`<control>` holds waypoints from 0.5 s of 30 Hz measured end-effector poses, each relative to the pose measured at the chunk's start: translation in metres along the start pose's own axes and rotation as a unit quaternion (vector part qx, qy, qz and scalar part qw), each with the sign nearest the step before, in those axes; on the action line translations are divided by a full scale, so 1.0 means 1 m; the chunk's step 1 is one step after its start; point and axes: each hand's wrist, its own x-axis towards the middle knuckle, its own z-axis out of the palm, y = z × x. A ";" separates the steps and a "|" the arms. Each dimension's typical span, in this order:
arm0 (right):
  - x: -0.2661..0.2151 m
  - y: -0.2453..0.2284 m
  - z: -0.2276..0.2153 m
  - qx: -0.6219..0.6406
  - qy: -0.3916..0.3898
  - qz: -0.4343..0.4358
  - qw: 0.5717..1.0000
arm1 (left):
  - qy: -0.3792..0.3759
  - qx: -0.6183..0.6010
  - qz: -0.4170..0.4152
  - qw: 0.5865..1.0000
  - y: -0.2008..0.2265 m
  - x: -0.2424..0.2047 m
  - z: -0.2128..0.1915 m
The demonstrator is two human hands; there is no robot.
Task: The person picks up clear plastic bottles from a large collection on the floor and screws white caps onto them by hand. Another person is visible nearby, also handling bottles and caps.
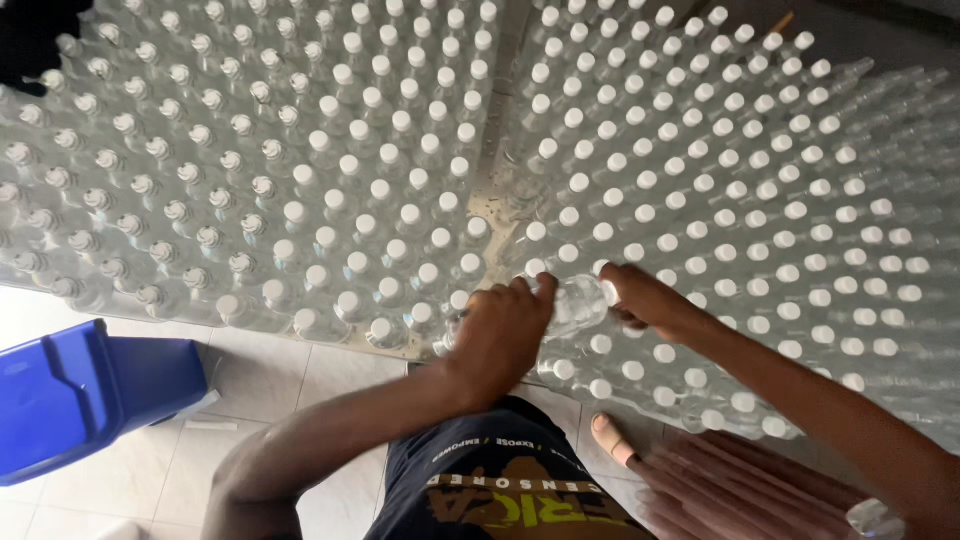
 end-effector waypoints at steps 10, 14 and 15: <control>-0.006 -0.174 -0.094 0.250 0.060 -0.058 0.965 | 0.384 0.255 0.023 0.887 -0.069 0.043 -0.023; -0.009 -0.233 -0.121 -0.013 0.234 -0.117 0.965 | 0.358 -0.042 0.065 0.931 -0.093 0.040 -0.067; 0.008 -0.228 -0.118 -0.013 0.237 -0.114 0.965 | 0.356 -0.042 0.069 0.931 -0.090 0.017 -0.076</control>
